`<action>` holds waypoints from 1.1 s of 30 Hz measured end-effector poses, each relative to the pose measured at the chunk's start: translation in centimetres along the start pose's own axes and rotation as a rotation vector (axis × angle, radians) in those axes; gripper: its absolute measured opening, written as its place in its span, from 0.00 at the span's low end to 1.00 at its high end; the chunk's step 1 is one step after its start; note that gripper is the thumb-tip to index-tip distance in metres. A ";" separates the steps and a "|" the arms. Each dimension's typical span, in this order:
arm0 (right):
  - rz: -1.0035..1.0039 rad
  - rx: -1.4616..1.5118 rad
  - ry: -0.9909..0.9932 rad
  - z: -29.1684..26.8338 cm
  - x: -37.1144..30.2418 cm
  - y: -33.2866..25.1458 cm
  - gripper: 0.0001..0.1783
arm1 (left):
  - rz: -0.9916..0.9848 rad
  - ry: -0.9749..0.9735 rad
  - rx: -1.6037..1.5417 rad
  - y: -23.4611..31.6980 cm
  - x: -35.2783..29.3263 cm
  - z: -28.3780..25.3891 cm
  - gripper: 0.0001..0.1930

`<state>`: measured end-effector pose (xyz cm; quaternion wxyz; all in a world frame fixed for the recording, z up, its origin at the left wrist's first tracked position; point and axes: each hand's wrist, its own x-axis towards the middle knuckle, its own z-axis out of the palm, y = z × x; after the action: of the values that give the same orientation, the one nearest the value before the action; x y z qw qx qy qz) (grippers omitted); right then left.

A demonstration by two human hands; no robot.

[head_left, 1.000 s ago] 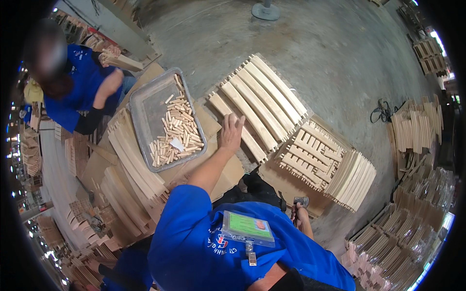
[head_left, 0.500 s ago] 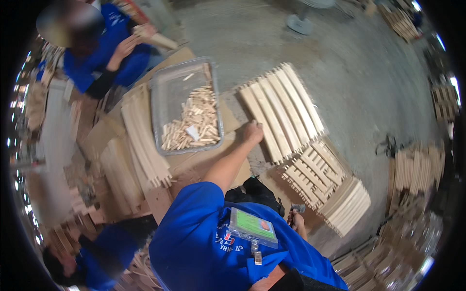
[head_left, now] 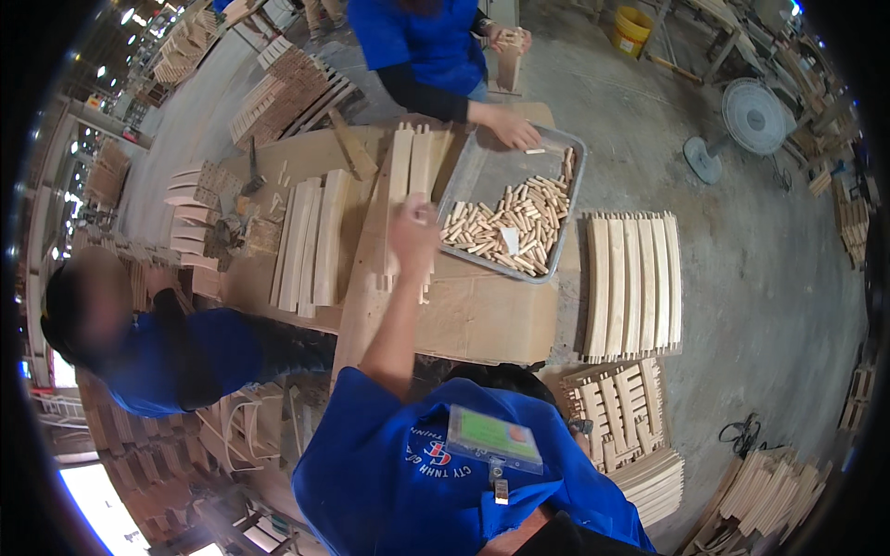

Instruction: The person inserts small wooden dowels into pre-drilled holes on long wooden slats using a hammer. They pick up a slat, align the dowels, and tap them into place, then place the finished slat on a stack. The process is repeated continuously throughout the clip.

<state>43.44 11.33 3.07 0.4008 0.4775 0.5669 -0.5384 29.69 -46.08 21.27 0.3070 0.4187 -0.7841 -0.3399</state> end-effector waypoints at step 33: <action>-0.115 -0.077 0.001 7.0 -5.7 5.9 0.18 | -0.146 -0.500 0.686 -9.3 9.9 -8.5 0.27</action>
<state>50.02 3.51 6.54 0.3869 0.4288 0.6141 -0.5380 35.78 -60.90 20.83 -0.0745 0.4558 -0.8702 -0.1713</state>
